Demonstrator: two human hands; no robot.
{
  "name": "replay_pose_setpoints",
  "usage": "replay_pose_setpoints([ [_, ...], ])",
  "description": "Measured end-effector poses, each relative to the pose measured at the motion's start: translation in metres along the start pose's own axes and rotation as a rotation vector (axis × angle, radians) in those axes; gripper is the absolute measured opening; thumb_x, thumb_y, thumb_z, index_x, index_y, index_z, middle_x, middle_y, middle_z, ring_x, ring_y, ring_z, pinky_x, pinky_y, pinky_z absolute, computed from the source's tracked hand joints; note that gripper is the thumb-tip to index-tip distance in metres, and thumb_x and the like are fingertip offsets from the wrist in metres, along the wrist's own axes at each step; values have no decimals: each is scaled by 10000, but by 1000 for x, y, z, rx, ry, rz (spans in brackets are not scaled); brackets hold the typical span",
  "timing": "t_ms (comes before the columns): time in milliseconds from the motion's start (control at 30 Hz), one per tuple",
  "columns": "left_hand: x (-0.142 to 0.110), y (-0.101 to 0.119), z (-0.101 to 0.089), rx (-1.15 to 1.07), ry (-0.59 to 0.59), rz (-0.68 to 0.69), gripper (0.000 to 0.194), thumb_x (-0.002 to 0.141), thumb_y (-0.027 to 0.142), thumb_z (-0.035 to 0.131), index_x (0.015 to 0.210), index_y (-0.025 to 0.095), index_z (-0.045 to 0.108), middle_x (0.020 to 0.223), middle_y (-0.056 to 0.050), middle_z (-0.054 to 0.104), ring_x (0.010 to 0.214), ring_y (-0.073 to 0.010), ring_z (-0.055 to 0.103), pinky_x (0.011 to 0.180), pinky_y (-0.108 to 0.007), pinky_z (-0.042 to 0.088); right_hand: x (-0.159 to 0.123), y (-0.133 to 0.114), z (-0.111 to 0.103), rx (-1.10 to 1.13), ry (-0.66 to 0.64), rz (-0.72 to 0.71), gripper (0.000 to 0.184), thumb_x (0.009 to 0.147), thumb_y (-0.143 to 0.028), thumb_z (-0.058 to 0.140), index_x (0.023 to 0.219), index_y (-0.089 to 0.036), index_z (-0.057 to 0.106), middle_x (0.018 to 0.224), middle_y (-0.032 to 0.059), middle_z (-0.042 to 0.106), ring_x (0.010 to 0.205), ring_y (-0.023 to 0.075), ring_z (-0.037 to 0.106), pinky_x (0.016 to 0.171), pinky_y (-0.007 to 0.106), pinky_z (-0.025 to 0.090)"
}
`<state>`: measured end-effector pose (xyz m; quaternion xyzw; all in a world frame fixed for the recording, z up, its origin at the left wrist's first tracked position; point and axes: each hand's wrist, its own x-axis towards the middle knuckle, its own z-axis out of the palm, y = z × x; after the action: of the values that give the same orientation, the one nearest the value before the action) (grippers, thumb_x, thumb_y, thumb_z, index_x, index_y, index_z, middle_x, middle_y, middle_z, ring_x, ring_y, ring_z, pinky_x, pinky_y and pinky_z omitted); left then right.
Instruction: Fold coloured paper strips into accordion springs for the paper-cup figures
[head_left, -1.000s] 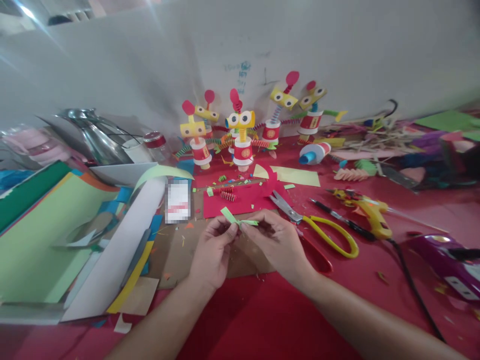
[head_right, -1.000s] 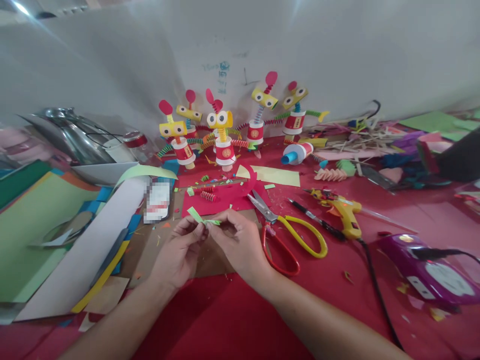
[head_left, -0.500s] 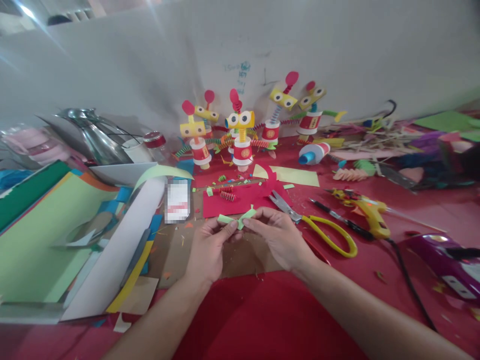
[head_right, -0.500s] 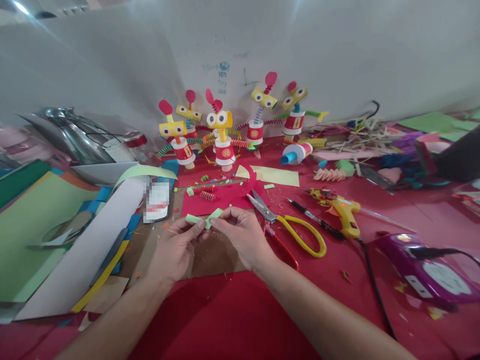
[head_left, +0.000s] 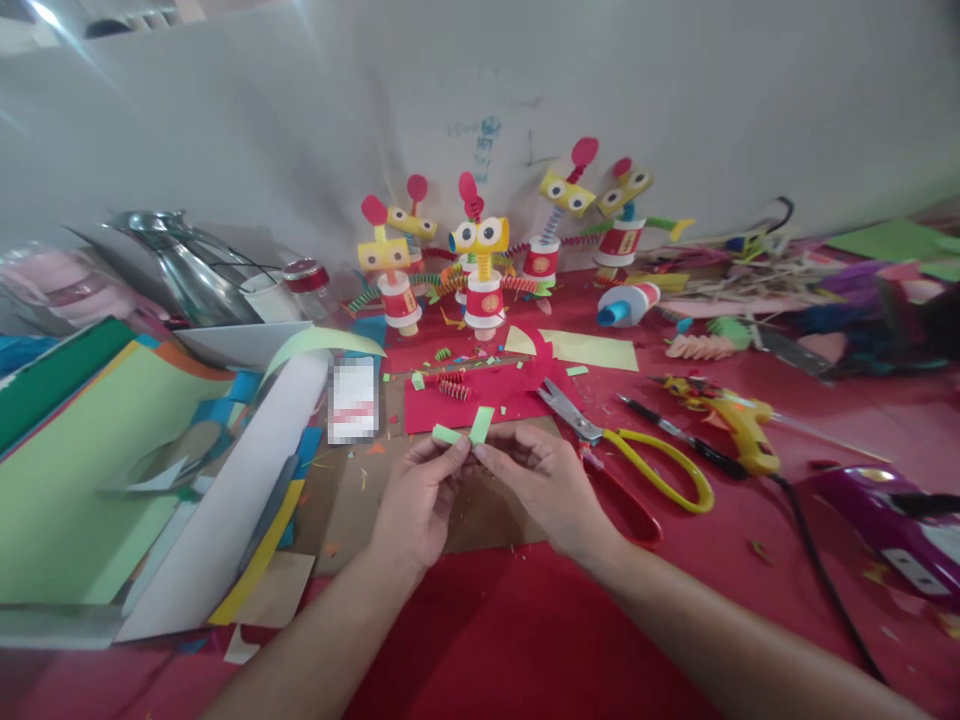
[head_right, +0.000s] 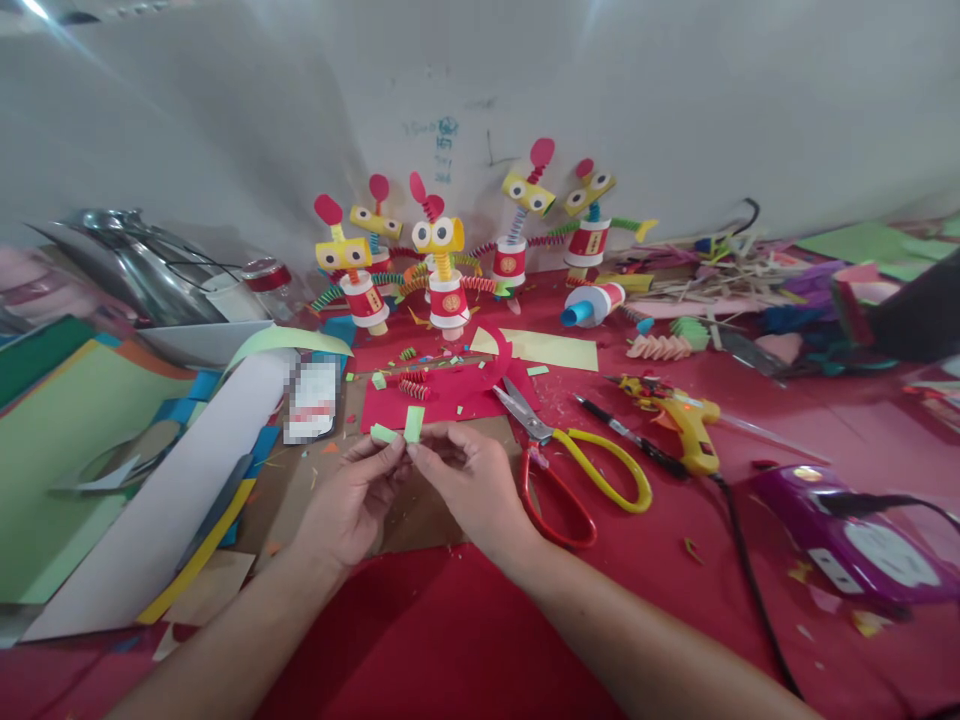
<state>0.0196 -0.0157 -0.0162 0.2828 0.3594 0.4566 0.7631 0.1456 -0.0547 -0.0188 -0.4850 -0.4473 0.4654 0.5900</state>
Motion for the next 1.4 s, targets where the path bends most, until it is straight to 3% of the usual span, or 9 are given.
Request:
replay_pose_setpoints([
  [133, -1, 1, 2, 10, -2, -42, 142, 625, 150, 783, 731, 125, 693, 712, -13, 669, 635, -74, 609, 603, -162, 484, 1, -4, 0, 34, 29, 39, 145, 748, -296, 665, 844, -199, 714, 805, 22, 706, 771, 160, 631, 753, 308, 495],
  [267, -2, 7, 3, -25, -21, -36, 111, 657, 92, 741, 752, 109, 687, 735, -36, 688, 656, -95, 639, 642, -180, 525, 5, -7, -4, 231, 49, 160, 134, 693, -312, 712, 718, -182, 691, 676, 1, 660, 655, 123, 587, 674, 275, 473],
  [467, 0, 13, 3, -179, 46, -194, 114, 736, 15, 613, 729, 119, 658, 694, -33, 663, 639, -105, 654, 644, -199, 564, 9, -12, -10, 342, 6, 223, 123, 667, -284, 746, 662, -177, 685, 620, -14, 631, 591, 78, 542, 602, 227, 415],
  [633, 0, 12, 3, -224, -38, -184, 183, 784, 80, 589, 936, 146, 668, 787, -58, 682, 706, -120, 663, 675, -214, 568, 9, -15, -13, 418, -21, 230, 106, 675, -264, 741, 655, -176, 684, 606, -21, 626, 578, 65, 530, 576, 210, 387],
  [767, 2, 7, 1, -147, -22, -158, 255, 704, 6, 629, 915, 140, 675, 697, -32, 670, 611, -94, 636, 605, -177, 548, 7, -15, -11, 364, -32, 222, 109, 655, -267, 752, 662, -175, 693, 592, -21, 629, 563, 68, 519, 578, 221, 383],
  [967, 3, 4, -3, -35, -5, -92, 179, 606, -8, 691, 744, 106, 685, 697, -37, 684, 589, -92, 634, 573, -159, 535, 6, -15, -6, 289, -21, 201, 137, 627, -292, 767, 678, -178, 709, 577, -19, 632, 568, 82, 524, 587, 239, 398],
  [1400, 3, 9, 0, 19, 45, -81, 182, 610, 1, 712, 753, 114, 725, 726, -57, 709, 623, -103, 659, 583, -157, 544, 4, -12, -4, 198, 18, 76, 163, 671, -272, 738, 822, -212, 731, 684, -13, 669, 654, 115, 589, 697, 281, 479],
])
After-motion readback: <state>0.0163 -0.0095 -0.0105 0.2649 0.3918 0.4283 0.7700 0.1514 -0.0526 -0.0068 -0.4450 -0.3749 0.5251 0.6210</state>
